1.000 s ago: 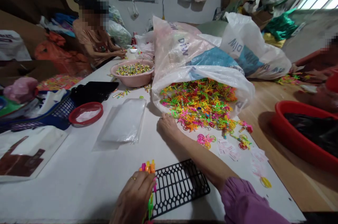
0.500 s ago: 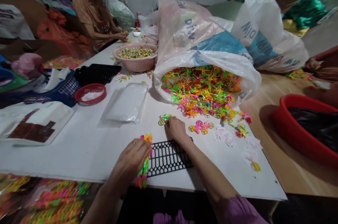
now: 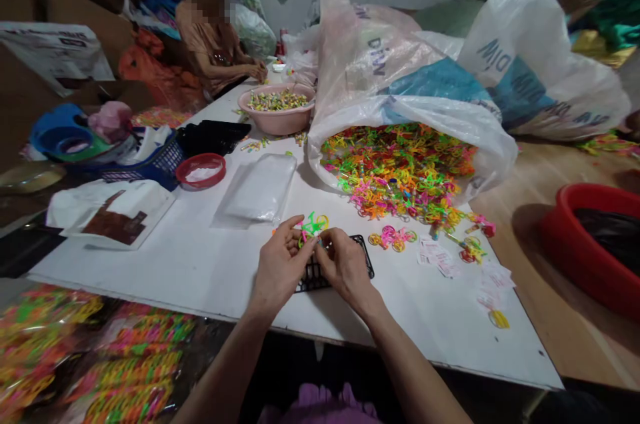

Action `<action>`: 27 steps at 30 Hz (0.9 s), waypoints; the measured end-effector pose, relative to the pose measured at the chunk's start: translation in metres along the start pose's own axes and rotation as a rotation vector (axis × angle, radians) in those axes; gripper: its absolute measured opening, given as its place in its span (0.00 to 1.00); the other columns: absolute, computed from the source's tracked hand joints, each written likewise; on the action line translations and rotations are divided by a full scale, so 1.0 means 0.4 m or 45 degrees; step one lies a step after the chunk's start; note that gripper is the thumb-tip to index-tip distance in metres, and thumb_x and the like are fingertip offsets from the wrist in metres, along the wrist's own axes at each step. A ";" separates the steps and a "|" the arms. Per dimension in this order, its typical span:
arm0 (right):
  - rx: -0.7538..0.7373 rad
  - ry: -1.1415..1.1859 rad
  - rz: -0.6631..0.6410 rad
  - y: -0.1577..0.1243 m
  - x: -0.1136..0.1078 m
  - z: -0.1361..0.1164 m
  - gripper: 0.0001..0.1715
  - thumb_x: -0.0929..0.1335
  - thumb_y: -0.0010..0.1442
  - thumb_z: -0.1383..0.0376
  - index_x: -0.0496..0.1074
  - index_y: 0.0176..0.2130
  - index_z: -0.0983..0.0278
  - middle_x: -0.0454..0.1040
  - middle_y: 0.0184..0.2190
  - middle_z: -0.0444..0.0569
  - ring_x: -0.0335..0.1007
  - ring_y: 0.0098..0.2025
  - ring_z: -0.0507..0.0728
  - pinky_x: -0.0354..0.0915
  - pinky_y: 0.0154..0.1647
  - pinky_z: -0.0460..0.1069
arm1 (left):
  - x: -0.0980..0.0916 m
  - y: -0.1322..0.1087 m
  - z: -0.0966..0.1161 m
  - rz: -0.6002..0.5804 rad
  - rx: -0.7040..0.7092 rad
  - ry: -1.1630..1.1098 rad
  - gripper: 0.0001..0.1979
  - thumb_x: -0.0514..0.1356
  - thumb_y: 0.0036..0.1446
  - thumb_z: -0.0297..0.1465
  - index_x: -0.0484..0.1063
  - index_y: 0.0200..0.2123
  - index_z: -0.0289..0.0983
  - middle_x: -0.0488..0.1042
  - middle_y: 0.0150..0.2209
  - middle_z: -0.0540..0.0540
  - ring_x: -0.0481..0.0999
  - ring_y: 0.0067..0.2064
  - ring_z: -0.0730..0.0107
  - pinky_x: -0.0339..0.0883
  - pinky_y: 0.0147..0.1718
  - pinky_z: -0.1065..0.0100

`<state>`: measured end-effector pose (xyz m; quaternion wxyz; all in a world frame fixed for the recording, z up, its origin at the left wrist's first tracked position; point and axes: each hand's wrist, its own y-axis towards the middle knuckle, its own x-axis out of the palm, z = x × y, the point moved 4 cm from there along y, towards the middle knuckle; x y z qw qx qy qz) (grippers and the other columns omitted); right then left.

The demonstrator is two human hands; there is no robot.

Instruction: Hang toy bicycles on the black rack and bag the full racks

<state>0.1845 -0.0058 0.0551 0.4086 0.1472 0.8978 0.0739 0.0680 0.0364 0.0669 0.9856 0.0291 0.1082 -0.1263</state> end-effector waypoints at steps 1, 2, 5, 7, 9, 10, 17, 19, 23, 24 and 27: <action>-0.021 0.072 -0.006 -0.003 -0.001 -0.004 0.10 0.62 0.61 0.61 0.67 0.39 0.64 0.72 0.32 0.47 0.67 0.28 0.51 0.58 0.30 0.45 | -0.003 -0.009 0.005 0.003 -0.001 0.017 0.26 0.60 0.51 0.40 0.62 0.51 0.36 0.73 0.35 0.48 0.74 0.34 0.72 0.70 0.34 0.69; -0.041 0.125 -0.021 -0.007 -0.001 -0.007 0.10 0.62 0.60 0.61 0.67 0.39 0.64 0.72 0.31 0.47 0.66 0.27 0.51 0.58 0.30 0.45 | -0.012 -0.019 0.010 0.001 0.001 0.079 0.26 0.60 0.51 0.40 0.62 0.52 0.36 0.73 0.35 0.48 0.74 0.34 0.73 0.71 0.34 0.69; -0.046 0.211 -0.063 -0.030 0.013 0.002 0.12 0.64 0.57 0.64 0.67 0.42 0.65 0.71 0.31 0.46 0.65 0.27 0.51 0.58 0.30 0.45 | -0.068 -0.053 0.019 0.021 0.080 0.379 0.29 0.62 0.49 0.40 0.62 0.54 0.36 0.73 0.36 0.48 0.73 0.34 0.71 0.71 0.35 0.67; 0.016 0.237 -0.131 -0.060 0.046 0.023 0.12 0.65 0.55 0.66 0.68 0.41 0.65 0.70 0.29 0.45 0.63 0.27 0.51 0.56 0.29 0.45 | -0.115 -0.081 0.019 0.055 0.225 0.602 0.29 0.62 0.49 0.40 0.62 0.53 0.37 0.73 0.39 0.47 0.74 0.36 0.69 0.70 0.37 0.66; 0.117 0.260 -0.241 -0.098 0.096 0.050 0.06 0.64 0.53 0.67 0.68 0.35 0.65 0.68 0.25 0.43 0.61 0.25 0.50 0.54 0.26 0.44 | -0.149 -0.110 0.009 0.043 0.408 0.808 0.22 0.60 0.53 0.38 0.65 0.51 0.38 0.73 0.42 0.46 0.73 0.41 0.67 0.69 0.42 0.65; 0.166 0.275 -0.285 -0.116 0.121 0.062 0.03 0.64 0.53 0.68 0.68 0.32 0.65 0.67 0.24 0.43 0.59 0.25 0.50 0.53 0.26 0.44 | -0.156 -0.125 0.000 0.009 0.499 0.897 0.18 0.58 0.55 0.36 0.67 0.49 0.38 0.72 0.43 0.45 0.72 0.43 0.66 0.68 0.44 0.64; 0.123 0.372 -0.279 -0.134 0.199 0.053 0.02 0.63 0.53 0.67 0.65 0.31 0.64 0.65 0.26 0.43 0.58 0.27 0.51 0.53 0.27 0.44 | -0.100 -0.157 -0.069 -0.185 0.798 1.117 0.10 0.53 0.59 0.28 0.70 0.42 0.36 0.72 0.39 0.44 0.69 0.43 0.65 0.66 0.45 0.63; 0.049 0.301 -0.273 -0.131 0.200 0.041 0.03 0.62 0.54 0.67 0.64 0.31 0.64 0.64 0.27 0.44 0.59 0.29 0.52 0.54 0.29 0.45 | -0.091 -0.152 -0.071 -0.191 0.812 1.095 0.08 0.52 0.60 0.27 0.70 0.41 0.36 0.72 0.37 0.45 0.69 0.42 0.66 0.66 0.45 0.64; -0.026 0.173 -0.293 -0.141 0.201 0.041 0.05 0.59 0.56 0.69 0.63 0.34 0.63 0.63 0.31 0.46 0.60 0.33 0.54 0.57 0.33 0.46 | -0.086 -0.157 -0.065 -0.261 0.867 1.000 0.08 0.55 0.58 0.27 0.68 0.42 0.36 0.73 0.37 0.46 0.69 0.42 0.67 0.65 0.45 0.65; -0.026 0.145 -0.317 -0.143 0.202 0.043 0.05 0.59 0.56 0.69 0.63 0.34 0.63 0.63 0.31 0.46 0.61 0.33 0.54 0.57 0.33 0.46 | -0.085 -0.159 -0.063 -0.253 0.875 0.981 0.09 0.55 0.58 0.27 0.68 0.42 0.36 0.73 0.38 0.46 0.69 0.42 0.67 0.65 0.45 0.65; -0.055 0.067 -0.400 -0.146 0.206 0.044 0.07 0.60 0.55 0.70 0.62 0.37 0.63 0.64 0.33 0.47 0.62 0.34 0.54 0.57 0.34 0.47 | -0.080 -0.163 -0.063 -0.103 0.876 0.950 0.11 0.57 0.57 0.30 0.68 0.43 0.35 0.73 0.37 0.44 0.70 0.42 0.66 0.66 0.43 0.65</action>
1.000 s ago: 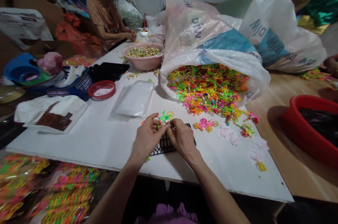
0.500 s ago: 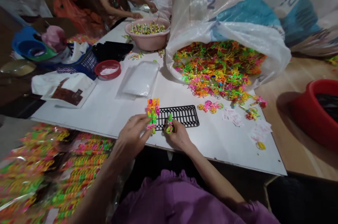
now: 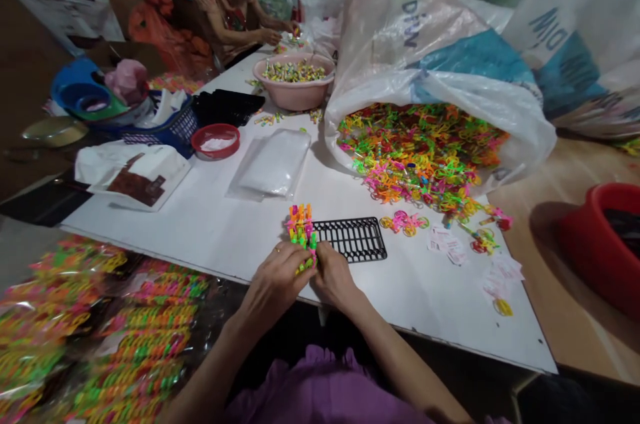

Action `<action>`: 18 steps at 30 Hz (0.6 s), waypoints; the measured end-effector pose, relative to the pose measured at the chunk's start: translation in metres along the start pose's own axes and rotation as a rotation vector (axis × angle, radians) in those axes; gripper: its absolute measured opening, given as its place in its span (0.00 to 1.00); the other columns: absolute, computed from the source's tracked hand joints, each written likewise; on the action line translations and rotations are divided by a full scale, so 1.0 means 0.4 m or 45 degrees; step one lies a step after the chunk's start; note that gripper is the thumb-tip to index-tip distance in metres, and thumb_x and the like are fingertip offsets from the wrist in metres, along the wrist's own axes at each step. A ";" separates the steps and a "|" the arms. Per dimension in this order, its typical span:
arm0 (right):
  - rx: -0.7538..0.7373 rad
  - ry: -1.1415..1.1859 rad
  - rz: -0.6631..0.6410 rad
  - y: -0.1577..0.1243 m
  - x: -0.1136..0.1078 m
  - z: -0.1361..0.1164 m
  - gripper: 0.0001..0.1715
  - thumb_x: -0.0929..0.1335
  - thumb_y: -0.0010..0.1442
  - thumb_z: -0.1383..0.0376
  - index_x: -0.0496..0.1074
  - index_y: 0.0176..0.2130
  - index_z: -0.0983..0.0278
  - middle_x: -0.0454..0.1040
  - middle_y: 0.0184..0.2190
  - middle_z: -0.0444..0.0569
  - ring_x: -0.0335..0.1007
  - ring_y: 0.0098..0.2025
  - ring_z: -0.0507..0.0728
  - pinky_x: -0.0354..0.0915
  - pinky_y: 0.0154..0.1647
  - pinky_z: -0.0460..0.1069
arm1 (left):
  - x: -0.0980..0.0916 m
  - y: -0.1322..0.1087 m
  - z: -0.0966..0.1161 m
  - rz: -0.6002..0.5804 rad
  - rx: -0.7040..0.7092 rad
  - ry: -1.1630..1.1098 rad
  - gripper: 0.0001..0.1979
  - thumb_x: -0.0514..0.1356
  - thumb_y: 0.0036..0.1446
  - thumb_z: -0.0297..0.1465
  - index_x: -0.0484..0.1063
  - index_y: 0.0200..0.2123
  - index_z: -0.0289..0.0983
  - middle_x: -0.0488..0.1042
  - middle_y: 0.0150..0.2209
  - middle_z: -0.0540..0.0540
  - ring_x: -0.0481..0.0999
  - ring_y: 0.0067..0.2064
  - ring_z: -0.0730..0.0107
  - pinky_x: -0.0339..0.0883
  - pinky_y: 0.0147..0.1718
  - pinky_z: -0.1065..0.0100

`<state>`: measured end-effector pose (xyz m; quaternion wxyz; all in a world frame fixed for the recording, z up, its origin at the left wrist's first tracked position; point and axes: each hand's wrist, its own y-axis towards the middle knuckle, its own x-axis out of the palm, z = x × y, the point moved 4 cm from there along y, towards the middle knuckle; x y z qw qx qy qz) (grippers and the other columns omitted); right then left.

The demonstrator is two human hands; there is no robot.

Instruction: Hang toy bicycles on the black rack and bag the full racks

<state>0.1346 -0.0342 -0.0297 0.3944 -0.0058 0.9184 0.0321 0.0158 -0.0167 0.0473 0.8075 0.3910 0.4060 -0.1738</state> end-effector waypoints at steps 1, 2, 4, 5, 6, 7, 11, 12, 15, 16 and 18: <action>-0.018 -0.014 -0.019 0.001 0.000 -0.002 0.08 0.60 0.55 0.70 0.62 0.38 0.63 0.64 0.33 0.48 0.62 0.34 0.54 0.58 0.34 0.47 | 0.002 -0.001 0.000 0.059 -0.017 0.012 0.12 0.57 0.57 0.30 0.67 0.45 0.34 0.73 0.37 0.44 0.70 0.41 0.65 0.66 0.42 0.65; -0.035 -0.022 -0.031 0.002 0.000 -0.004 0.09 0.60 0.55 0.71 0.62 0.38 0.63 0.65 0.34 0.48 0.63 0.34 0.54 0.58 0.34 0.47 | 0.006 -0.003 0.000 0.111 -0.021 0.016 0.13 0.57 0.57 0.30 0.66 0.46 0.34 0.73 0.36 0.44 0.71 0.40 0.65 0.66 0.41 0.65; -0.064 -0.035 -0.047 0.007 0.000 -0.005 0.09 0.60 0.56 0.70 0.62 0.39 0.63 0.66 0.34 0.48 0.63 0.34 0.54 0.58 0.33 0.47 | 0.016 -0.006 -0.003 0.174 0.005 0.017 0.12 0.56 0.58 0.28 0.66 0.46 0.34 0.73 0.35 0.45 0.71 0.39 0.66 0.66 0.40 0.66; -0.075 -0.048 -0.060 0.010 0.000 -0.005 0.08 0.60 0.55 0.70 0.62 0.38 0.63 0.66 0.34 0.48 0.64 0.34 0.55 0.58 0.32 0.47 | 0.022 -0.006 -0.004 0.187 0.043 0.017 0.09 0.56 0.58 0.27 0.67 0.43 0.35 0.73 0.34 0.46 0.71 0.38 0.67 0.65 0.40 0.66; -0.088 -0.064 -0.074 0.013 0.001 -0.005 0.08 0.61 0.55 0.69 0.62 0.38 0.63 0.66 0.34 0.48 0.64 0.34 0.55 0.58 0.32 0.47 | 0.027 -0.006 -0.004 0.191 0.078 0.029 0.06 0.56 0.58 0.27 0.68 0.40 0.36 0.73 0.33 0.47 0.71 0.37 0.68 0.64 0.40 0.67; -0.101 -0.078 -0.087 0.014 0.002 -0.005 0.08 0.61 0.55 0.69 0.62 0.38 0.63 0.66 0.34 0.48 0.64 0.34 0.55 0.58 0.32 0.47 | 0.031 -0.005 -0.004 0.190 0.105 0.050 0.04 0.55 0.58 0.27 0.69 0.38 0.37 0.72 0.32 0.48 0.70 0.36 0.69 0.64 0.41 0.67; -0.125 -0.062 -0.091 0.012 0.001 -0.008 0.07 0.61 0.56 0.69 0.62 0.38 0.63 0.66 0.35 0.48 0.64 0.35 0.55 0.59 0.34 0.47 | 0.034 0.000 0.006 0.156 0.081 0.205 0.05 0.55 0.59 0.27 0.69 0.30 0.37 0.70 0.28 0.49 0.70 0.34 0.68 0.62 0.40 0.64; -0.123 -0.038 -0.092 0.014 -0.003 -0.004 0.06 0.61 0.56 0.69 0.63 0.37 0.63 0.67 0.35 0.48 0.64 0.35 0.54 0.59 0.34 0.47 | 0.035 0.000 0.009 0.149 0.082 0.242 0.06 0.54 0.59 0.27 0.69 0.30 0.37 0.70 0.27 0.49 0.70 0.34 0.67 0.62 0.41 0.63; -0.157 0.048 -0.199 0.043 -0.056 0.022 0.07 0.64 0.54 0.69 0.66 0.37 0.62 0.68 0.34 0.45 0.65 0.34 0.52 0.59 0.33 0.44 | 0.040 -0.007 0.007 0.152 0.137 0.265 0.06 0.54 0.59 0.27 0.71 0.34 0.38 0.74 0.31 0.48 0.71 0.37 0.65 0.63 0.42 0.62; -0.139 0.036 -0.206 0.061 -0.098 0.037 0.08 0.65 0.54 0.69 0.67 0.37 0.62 0.69 0.34 0.45 0.65 0.35 0.52 0.60 0.34 0.44 | 0.038 -0.010 0.000 0.162 0.131 0.230 0.06 0.54 0.59 0.27 0.71 0.36 0.38 0.75 0.33 0.48 0.72 0.38 0.65 0.64 0.42 0.62; 0.029 -0.129 -0.051 0.108 -0.223 0.079 0.12 0.65 0.54 0.71 0.69 0.40 0.63 0.70 0.35 0.47 0.66 0.37 0.53 0.60 0.37 0.46 | 0.022 -0.014 -0.014 0.159 0.079 0.090 0.08 0.55 0.59 0.28 0.70 0.41 0.39 0.76 0.36 0.48 0.73 0.39 0.67 0.67 0.41 0.66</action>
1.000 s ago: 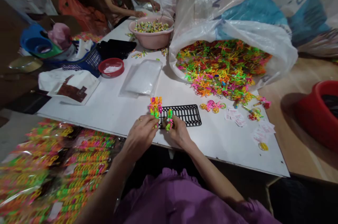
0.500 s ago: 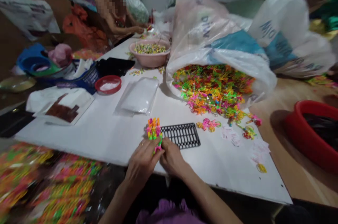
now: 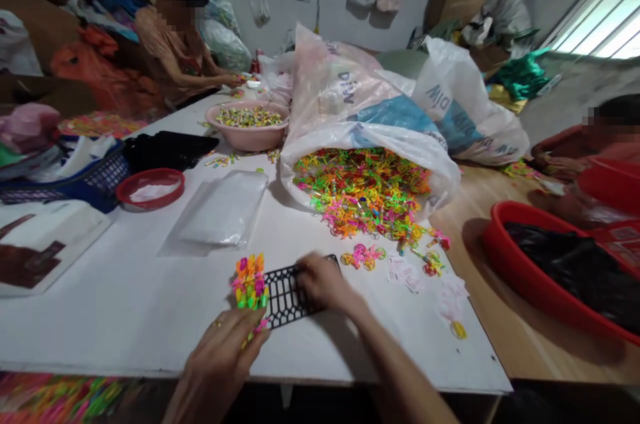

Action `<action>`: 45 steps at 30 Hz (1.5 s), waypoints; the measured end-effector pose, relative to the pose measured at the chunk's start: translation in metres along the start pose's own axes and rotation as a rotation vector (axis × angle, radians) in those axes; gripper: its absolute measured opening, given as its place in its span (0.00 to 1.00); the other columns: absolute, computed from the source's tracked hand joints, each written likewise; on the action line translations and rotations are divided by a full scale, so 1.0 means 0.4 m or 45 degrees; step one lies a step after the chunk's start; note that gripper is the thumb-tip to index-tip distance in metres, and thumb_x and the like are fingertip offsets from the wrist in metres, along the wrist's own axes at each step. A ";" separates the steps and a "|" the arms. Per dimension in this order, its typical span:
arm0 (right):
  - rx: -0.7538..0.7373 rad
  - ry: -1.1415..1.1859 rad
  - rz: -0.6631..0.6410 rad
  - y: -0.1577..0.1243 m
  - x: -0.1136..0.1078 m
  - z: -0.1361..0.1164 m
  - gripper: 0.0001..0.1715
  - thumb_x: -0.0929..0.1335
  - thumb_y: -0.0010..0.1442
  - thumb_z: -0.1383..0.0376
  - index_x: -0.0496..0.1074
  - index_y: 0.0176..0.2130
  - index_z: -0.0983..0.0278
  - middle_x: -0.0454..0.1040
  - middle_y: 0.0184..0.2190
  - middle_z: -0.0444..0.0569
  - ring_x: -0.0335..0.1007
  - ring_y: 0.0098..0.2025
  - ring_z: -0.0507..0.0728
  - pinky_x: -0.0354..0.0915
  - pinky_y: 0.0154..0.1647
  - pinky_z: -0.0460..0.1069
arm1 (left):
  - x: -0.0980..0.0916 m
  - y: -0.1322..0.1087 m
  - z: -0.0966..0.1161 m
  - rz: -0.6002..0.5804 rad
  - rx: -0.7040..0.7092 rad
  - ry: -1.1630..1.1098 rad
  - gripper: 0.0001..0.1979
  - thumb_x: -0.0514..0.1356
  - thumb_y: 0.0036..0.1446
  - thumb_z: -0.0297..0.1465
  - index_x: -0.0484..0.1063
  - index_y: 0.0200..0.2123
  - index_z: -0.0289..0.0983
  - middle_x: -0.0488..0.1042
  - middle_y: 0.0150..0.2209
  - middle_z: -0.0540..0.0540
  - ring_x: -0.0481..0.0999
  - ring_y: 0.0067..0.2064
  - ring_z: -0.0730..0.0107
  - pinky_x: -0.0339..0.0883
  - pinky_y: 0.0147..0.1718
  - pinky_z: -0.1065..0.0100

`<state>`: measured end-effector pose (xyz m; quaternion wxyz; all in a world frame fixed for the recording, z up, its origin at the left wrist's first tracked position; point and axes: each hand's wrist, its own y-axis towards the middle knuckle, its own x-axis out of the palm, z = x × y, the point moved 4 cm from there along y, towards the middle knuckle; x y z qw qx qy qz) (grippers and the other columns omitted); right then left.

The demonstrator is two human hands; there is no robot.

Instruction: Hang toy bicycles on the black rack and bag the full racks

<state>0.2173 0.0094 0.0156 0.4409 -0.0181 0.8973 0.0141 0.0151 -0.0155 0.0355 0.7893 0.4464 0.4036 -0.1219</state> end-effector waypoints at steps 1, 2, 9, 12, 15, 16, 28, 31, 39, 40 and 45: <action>0.142 -0.142 0.140 0.024 -0.073 0.032 0.13 0.64 0.56 0.70 0.69 0.43 0.65 0.70 0.35 0.50 0.66 0.37 0.54 0.60 0.38 0.47 | -0.013 0.001 -0.009 -0.016 -0.063 -0.084 0.09 0.55 0.59 0.29 0.70 0.43 0.39 0.76 0.37 0.48 0.74 0.40 0.69 0.68 0.41 0.68; 0.246 -0.295 0.223 0.050 -0.138 0.062 0.14 0.62 0.57 0.71 0.69 0.44 0.67 0.70 0.36 0.53 0.66 0.38 0.55 0.60 0.38 0.48 | -0.029 0.003 -0.016 -0.040 -0.130 -0.169 0.09 0.54 0.59 0.29 0.70 0.43 0.39 0.76 0.38 0.48 0.75 0.40 0.70 0.69 0.40 0.69; 0.413 -0.891 0.191 0.192 -0.256 0.214 0.15 0.60 0.56 0.74 0.70 0.41 0.74 0.68 0.42 0.65 0.65 0.45 0.64 0.60 0.40 0.52 | -0.138 0.024 -0.075 0.097 -0.802 -0.221 0.10 0.53 0.59 0.33 0.72 0.40 0.37 0.76 0.36 0.48 0.75 0.38 0.71 0.70 0.40 0.69; 0.412 -0.765 0.332 0.150 -0.248 0.187 0.15 0.61 0.57 0.68 0.70 0.41 0.74 0.70 0.40 0.63 0.67 0.42 0.63 0.60 0.38 0.52 | -0.128 0.032 -0.034 0.018 -0.512 -0.071 0.09 0.54 0.59 0.31 0.72 0.40 0.36 0.75 0.37 0.47 0.74 0.40 0.71 0.68 0.43 0.68; 0.311 -0.319 0.440 0.074 -0.199 0.119 0.15 0.62 0.56 0.64 0.69 0.39 0.70 0.71 0.33 0.55 0.67 0.34 0.57 0.60 0.35 0.49 | -0.081 0.032 0.013 -0.110 -0.218 0.076 0.10 0.56 0.58 0.31 0.71 0.43 0.36 0.74 0.38 0.44 0.72 0.43 0.66 0.67 0.44 0.65; 0.241 -0.106 0.411 0.049 -0.163 0.093 0.14 0.62 0.56 0.63 0.69 0.38 0.69 0.71 0.30 0.51 0.66 0.31 0.55 0.60 0.33 0.48 | -0.063 0.030 0.022 -0.163 -0.158 0.114 0.11 0.56 0.58 0.31 0.71 0.43 0.36 0.74 0.39 0.44 0.71 0.43 0.65 0.66 0.44 0.63; 0.176 0.889 0.178 -0.015 0.126 -0.013 0.08 0.65 0.48 0.62 0.66 0.31 0.64 0.68 0.24 0.43 0.63 0.26 0.52 0.60 0.28 0.45 | -0.019 0.009 0.009 -0.217 -0.011 0.078 0.09 0.53 0.60 0.28 0.71 0.41 0.35 0.74 0.37 0.45 0.71 0.41 0.69 0.67 0.44 0.68; 0.179 0.864 0.238 0.002 0.153 -0.010 0.07 0.65 0.49 0.63 0.65 0.31 0.63 0.69 0.28 0.44 0.65 0.30 0.53 0.62 0.32 0.46 | -0.016 0.010 0.010 -0.239 -0.019 0.068 0.10 0.52 0.60 0.26 0.71 0.42 0.36 0.74 0.36 0.46 0.72 0.41 0.69 0.68 0.43 0.68; -0.040 0.333 0.142 0.040 0.175 -0.047 0.07 0.61 0.54 0.69 0.65 0.35 0.64 0.70 0.31 0.48 0.66 0.34 0.56 0.61 0.36 0.48 | -0.023 0.009 0.006 -0.264 -0.044 0.063 0.10 0.53 0.59 0.27 0.71 0.42 0.38 0.74 0.37 0.46 0.72 0.42 0.69 0.67 0.44 0.68; -0.058 0.287 0.133 0.042 0.174 -0.049 0.08 0.61 0.55 0.70 0.65 0.37 0.64 0.70 0.33 0.50 0.66 0.35 0.56 0.61 0.36 0.49 | -0.030 0.020 0.003 -0.221 -0.079 0.057 0.10 0.53 0.59 0.27 0.71 0.42 0.38 0.73 0.38 0.45 0.71 0.42 0.69 0.67 0.45 0.67; -0.071 0.221 0.075 0.051 0.171 -0.052 0.11 0.61 0.56 0.70 0.66 0.40 0.64 0.70 0.36 0.50 0.66 0.38 0.56 0.62 0.40 0.49 | -0.026 0.126 -0.037 -0.135 -0.226 0.049 0.14 0.55 0.58 0.33 0.69 0.47 0.38 0.72 0.43 0.43 0.70 0.47 0.64 0.65 0.47 0.61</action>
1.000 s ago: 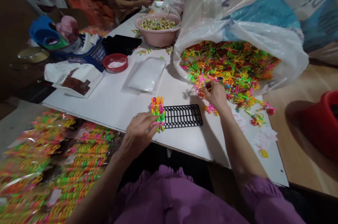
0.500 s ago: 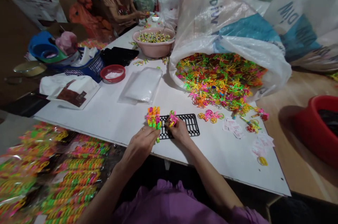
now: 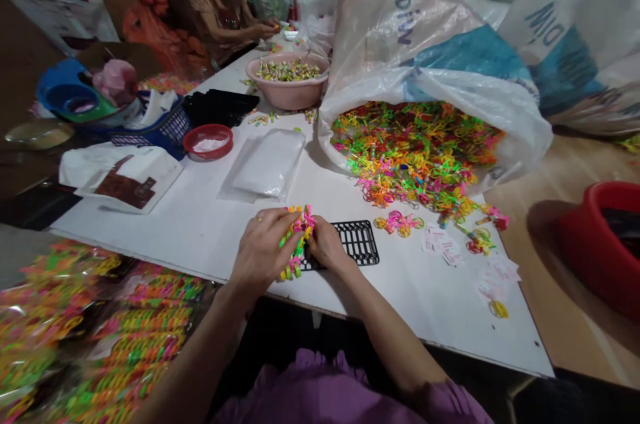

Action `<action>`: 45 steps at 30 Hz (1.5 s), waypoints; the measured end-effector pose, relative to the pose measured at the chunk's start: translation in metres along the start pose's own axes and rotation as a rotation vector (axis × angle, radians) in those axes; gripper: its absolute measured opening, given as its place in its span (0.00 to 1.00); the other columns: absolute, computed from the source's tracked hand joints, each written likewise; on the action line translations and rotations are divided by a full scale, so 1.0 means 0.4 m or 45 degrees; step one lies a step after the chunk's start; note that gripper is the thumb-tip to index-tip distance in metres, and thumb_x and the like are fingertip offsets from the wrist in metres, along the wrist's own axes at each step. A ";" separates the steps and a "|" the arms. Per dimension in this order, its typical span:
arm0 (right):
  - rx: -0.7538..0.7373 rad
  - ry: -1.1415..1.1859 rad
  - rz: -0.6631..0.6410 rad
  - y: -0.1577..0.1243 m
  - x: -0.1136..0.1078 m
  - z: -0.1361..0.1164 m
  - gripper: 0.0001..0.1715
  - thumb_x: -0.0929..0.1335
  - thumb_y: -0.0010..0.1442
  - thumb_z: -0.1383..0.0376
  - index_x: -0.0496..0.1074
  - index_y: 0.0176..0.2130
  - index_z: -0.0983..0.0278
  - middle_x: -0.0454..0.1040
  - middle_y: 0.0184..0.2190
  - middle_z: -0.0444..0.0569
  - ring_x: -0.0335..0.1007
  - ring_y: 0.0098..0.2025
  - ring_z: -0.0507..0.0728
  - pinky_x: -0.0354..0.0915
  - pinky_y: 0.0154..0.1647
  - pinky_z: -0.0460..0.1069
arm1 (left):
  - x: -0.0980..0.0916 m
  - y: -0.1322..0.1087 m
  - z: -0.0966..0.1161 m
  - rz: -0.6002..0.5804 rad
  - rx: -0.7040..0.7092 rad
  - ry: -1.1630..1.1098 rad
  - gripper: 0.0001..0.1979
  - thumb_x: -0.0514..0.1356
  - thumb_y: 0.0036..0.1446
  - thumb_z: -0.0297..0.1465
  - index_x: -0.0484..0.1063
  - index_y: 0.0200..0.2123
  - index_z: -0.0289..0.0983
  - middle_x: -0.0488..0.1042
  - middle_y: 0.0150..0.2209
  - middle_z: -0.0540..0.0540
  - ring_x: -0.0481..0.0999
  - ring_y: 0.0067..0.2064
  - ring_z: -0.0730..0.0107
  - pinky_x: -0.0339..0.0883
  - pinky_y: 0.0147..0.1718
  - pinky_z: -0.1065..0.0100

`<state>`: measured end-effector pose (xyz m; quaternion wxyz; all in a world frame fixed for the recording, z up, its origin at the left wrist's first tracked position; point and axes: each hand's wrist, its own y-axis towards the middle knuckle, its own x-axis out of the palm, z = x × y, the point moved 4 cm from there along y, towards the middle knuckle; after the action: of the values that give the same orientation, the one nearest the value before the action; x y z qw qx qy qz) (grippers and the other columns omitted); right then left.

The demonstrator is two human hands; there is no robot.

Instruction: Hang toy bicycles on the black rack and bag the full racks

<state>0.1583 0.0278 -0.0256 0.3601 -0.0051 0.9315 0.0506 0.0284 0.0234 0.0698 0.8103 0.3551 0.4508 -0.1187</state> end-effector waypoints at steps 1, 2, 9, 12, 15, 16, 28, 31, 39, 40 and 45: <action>-0.003 -0.011 -0.003 0.002 -0.001 0.000 0.11 0.61 0.56 0.70 0.66 0.41 0.64 0.70 0.37 0.50 0.66 0.39 0.56 0.62 0.41 0.50 | 0.015 0.024 -0.002 -0.103 0.024 -0.010 0.14 0.54 0.59 0.33 0.69 0.47 0.38 0.73 0.43 0.44 0.70 0.46 0.64 0.65 0.46 0.61; -0.007 -0.022 -0.002 0.005 -0.002 0.000 0.12 0.61 0.56 0.70 0.66 0.42 0.64 0.70 0.38 0.51 0.66 0.40 0.57 0.62 0.42 0.50 | 0.033 0.042 -0.005 -0.223 0.047 -0.022 0.14 0.54 0.59 0.33 0.69 0.47 0.38 0.73 0.41 0.44 0.71 0.45 0.65 0.65 0.45 0.62; -0.071 -0.082 -0.067 0.009 0.007 0.009 0.12 0.61 0.56 0.72 0.66 0.42 0.65 0.70 0.38 0.51 0.66 0.40 0.56 0.62 0.42 0.49 | 0.084 0.058 -0.017 -0.343 -0.028 -0.054 0.08 0.52 0.60 0.31 0.71 0.35 0.36 0.73 0.34 0.46 0.71 0.39 0.68 0.64 0.41 0.66; -0.041 -0.085 -0.061 0.005 0.006 0.013 0.08 0.61 0.59 0.69 0.66 0.39 0.65 0.70 0.36 0.50 0.66 0.38 0.55 0.61 0.40 0.49 | 0.084 0.057 -0.010 -0.302 -0.060 0.063 0.08 0.53 0.59 0.31 0.70 0.31 0.36 0.72 0.32 0.47 0.71 0.35 0.69 0.64 0.37 0.67; 0.005 -0.103 -0.051 0.000 0.002 0.006 0.07 0.61 0.59 0.68 0.65 0.39 0.64 0.70 0.36 0.50 0.66 0.38 0.55 0.61 0.39 0.48 | 0.083 0.059 0.001 -0.243 -0.013 0.206 0.09 0.52 0.59 0.31 0.69 0.28 0.37 0.71 0.29 0.48 0.71 0.31 0.68 0.63 0.32 0.67; 0.026 -0.134 -0.056 -0.001 0.002 0.002 0.07 0.60 0.59 0.68 0.65 0.39 0.64 0.70 0.36 0.49 0.66 0.37 0.55 0.61 0.38 0.48 | 0.082 0.057 0.004 -0.213 0.027 0.221 0.10 0.51 0.60 0.30 0.69 0.27 0.37 0.72 0.28 0.48 0.71 0.30 0.68 0.63 0.32 0.66; -0.099 -0.302 -0.161 0.020 -0.194 0.054 0.13 0.65 0.56 0.70 0.69 0.44 0.64 0.71 0.42 0.49 0.68 0.43 0.53 0.62 0.43 0.44 | 0.065 0.002 -0.015 0.012 0.562 0.070 0.12 0.49 0.63 0.32 0.72 0.37 0.39 0.77 0.34 0.50 0.75 0.35 0.72 0.65 0.39 0.71; 0.147 -0.782 0.016 0.071 -0.394 0.126 0.16 0.59 0.59 0.74 0.69 0.45 0.66 0.68 0.45 0.56 0.68 0.43 0.56 0.63 0.41 0.48 | 0.064 -0.028 0.005 0.024 0.701 0.092 0.11 0.49 0.62 0.29 0.72 0.38 0.38 0.77 0.34 0.50 0.74 0.37 0.73 0.64 0.42 0.72; 0.272 -1.238 -0.108 0.054 -0.488 0.190 0.14 0.60 0.58 0.75 0.69 0.42 0.68 0.68 0.43 0.58 0.66 0.45 0.58 0.62 0.39 0.47 | 0.075 -0.077 0.024 -0.040 0.707 0.176 0.14 0.47 0.62 0.25 0.72 0.38 0.39 0.76 0.35 0.50 0.74 0.38 0.70 0.61 0.43 0.67; 0.307 -1.207 -0.075 0.041 -0.478 0.194 0.12 0.60 0.59 0.73 0.69 0.42 0.68 0.69 0.43 0.58 0.66 0.45 0.58 0.61 0.38 0.47 | 0.075 -0.075 0.021 -0.031 0.719 0.163 0.13 0.48 0.61 0.25 0.72 0.38 0.38 0.76 0.35 0.50 0.74 0.38 0.70 0.61 0.43 0.67; 0.227 -0.777 0.314 0.012 -0.428 0.164 0.10 0.61 0.61 0.64 0.66 0.42 0.64 0.71 0.39 0.50 0.67 0.36 0.54 0.59 0.34 0.46 | 0.088 -0.005 -0.019 -0.062 0.527 0.137 0.12 0.48 0.63 0.31 0.71 0.37 0.38 0.76 0.35 0.48 0.73 0.37 0.69 0.62 0.40 0.67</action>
<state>0.3289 0.0345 0.0413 0.6123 0.1545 0.7753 0.0115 0.0425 0.0316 0.0375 0.6917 0.5087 0.4680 -0.2092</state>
